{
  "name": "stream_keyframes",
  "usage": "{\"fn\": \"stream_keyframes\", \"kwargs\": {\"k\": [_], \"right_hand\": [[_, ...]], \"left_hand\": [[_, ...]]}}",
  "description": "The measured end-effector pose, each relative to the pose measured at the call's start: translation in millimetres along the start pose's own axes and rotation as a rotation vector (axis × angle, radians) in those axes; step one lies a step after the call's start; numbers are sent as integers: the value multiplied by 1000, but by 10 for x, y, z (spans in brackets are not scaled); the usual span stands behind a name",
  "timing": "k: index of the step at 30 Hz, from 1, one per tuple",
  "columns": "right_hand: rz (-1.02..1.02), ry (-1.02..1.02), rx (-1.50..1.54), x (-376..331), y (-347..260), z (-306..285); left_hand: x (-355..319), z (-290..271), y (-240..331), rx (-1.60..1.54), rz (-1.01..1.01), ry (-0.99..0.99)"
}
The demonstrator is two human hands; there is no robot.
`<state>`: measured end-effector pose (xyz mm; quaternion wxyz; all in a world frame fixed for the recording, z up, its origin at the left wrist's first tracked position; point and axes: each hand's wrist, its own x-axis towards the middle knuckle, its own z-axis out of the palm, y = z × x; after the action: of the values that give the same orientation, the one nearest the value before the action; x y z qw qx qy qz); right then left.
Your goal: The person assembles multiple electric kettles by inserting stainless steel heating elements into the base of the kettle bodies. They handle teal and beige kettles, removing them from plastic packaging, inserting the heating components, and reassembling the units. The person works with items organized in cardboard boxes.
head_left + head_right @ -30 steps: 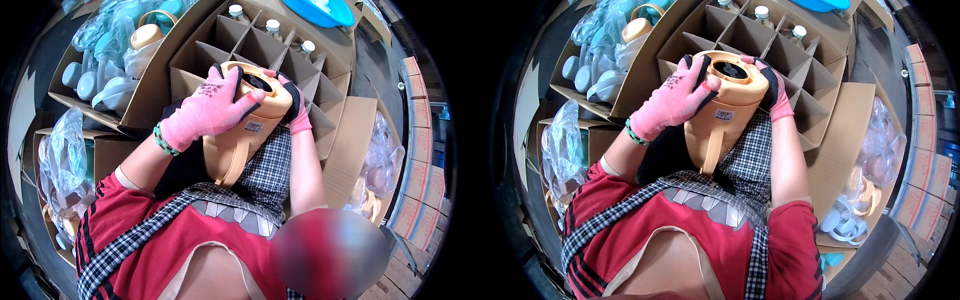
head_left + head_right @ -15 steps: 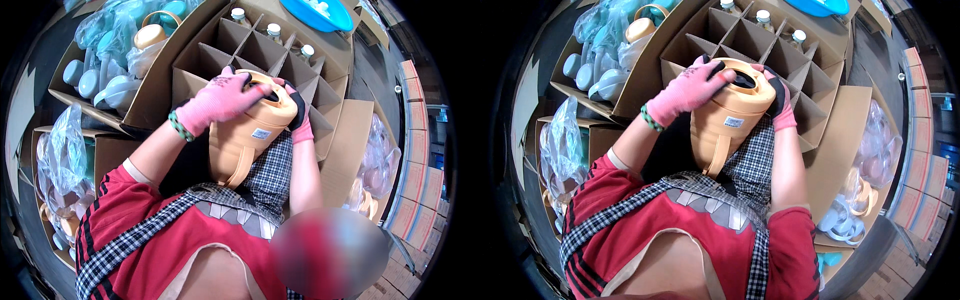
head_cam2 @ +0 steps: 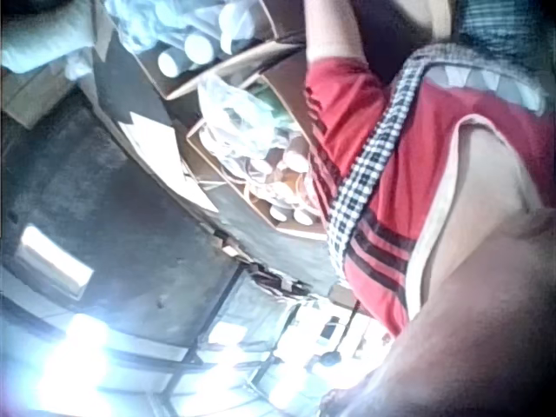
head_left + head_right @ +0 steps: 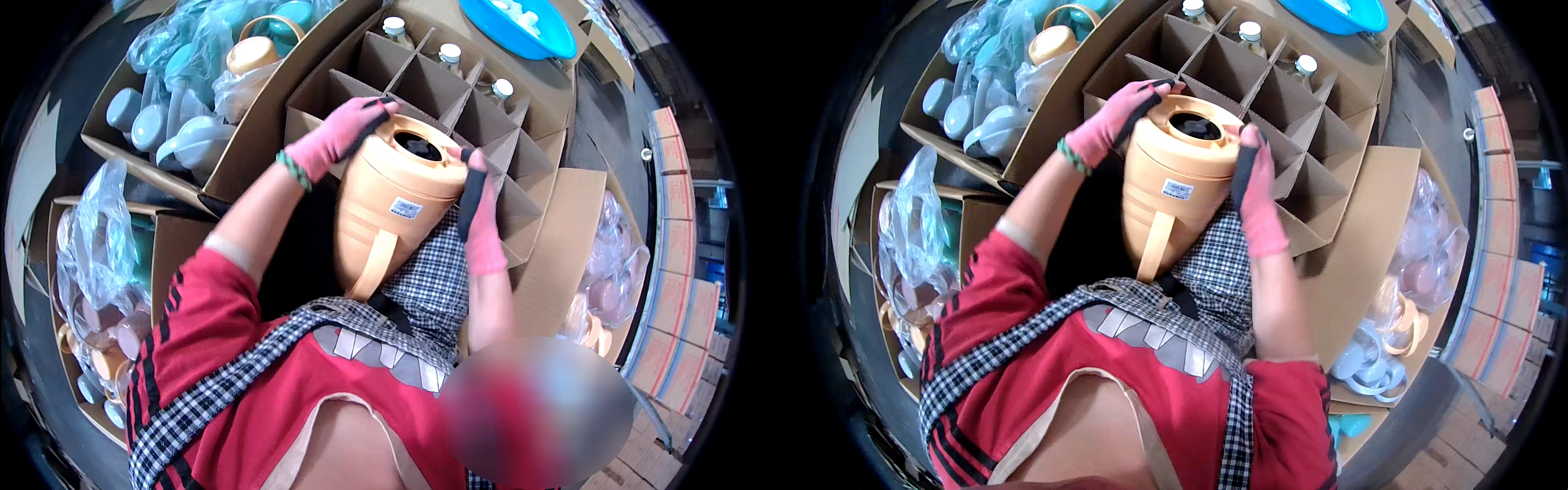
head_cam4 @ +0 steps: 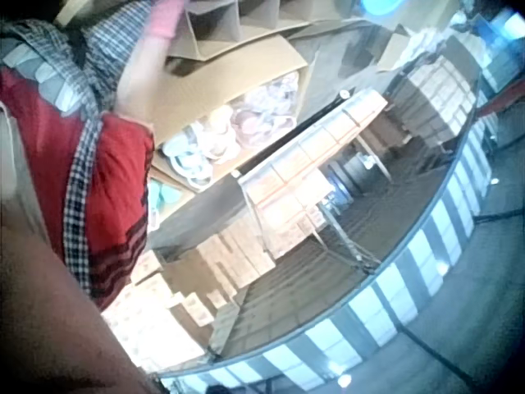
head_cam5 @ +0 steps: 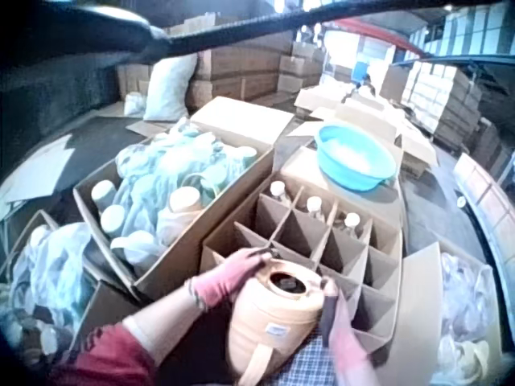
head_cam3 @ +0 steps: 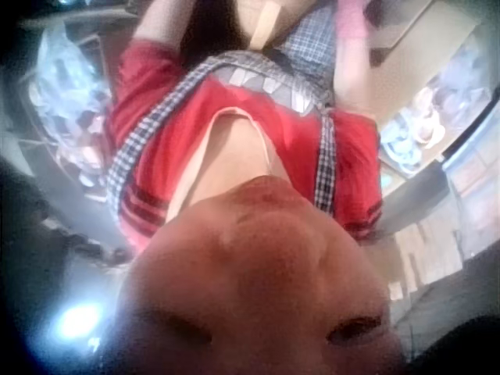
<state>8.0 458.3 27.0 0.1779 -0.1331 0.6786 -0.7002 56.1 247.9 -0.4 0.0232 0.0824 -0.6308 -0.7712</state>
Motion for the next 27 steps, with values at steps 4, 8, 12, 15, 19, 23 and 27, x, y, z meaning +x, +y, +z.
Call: {"fn": "stream_keyframes", "kwargs": {"k": [4, 8, 12, 15, 19, 23, 27], "right_hand": [[33, 16, 91, 216, 106, -341], [272, -261, 465, 418, 176, -313], [-367, 8, -487, -371, -118, 128], [103, 62, 147, 208, 95, -264], [50, -189, 217, 327, 291, -278], [-159, -19, -173, -144, 110, -27], [170, 200, 156, 509, 178, -401]], "left_hand": [[-115, 261, 285, 494, 7, 275], [-228, 481, 13, 688, 188, 424], [178, -213, -220, -308, -68, 192], [-69, 91, -86, -81, 72, 265], [-273, 376, -92, 72, 105, 239], [-6, -208, -186, -33, -125, 122], [-366, 499, 97, 364, 144, 423]]}}
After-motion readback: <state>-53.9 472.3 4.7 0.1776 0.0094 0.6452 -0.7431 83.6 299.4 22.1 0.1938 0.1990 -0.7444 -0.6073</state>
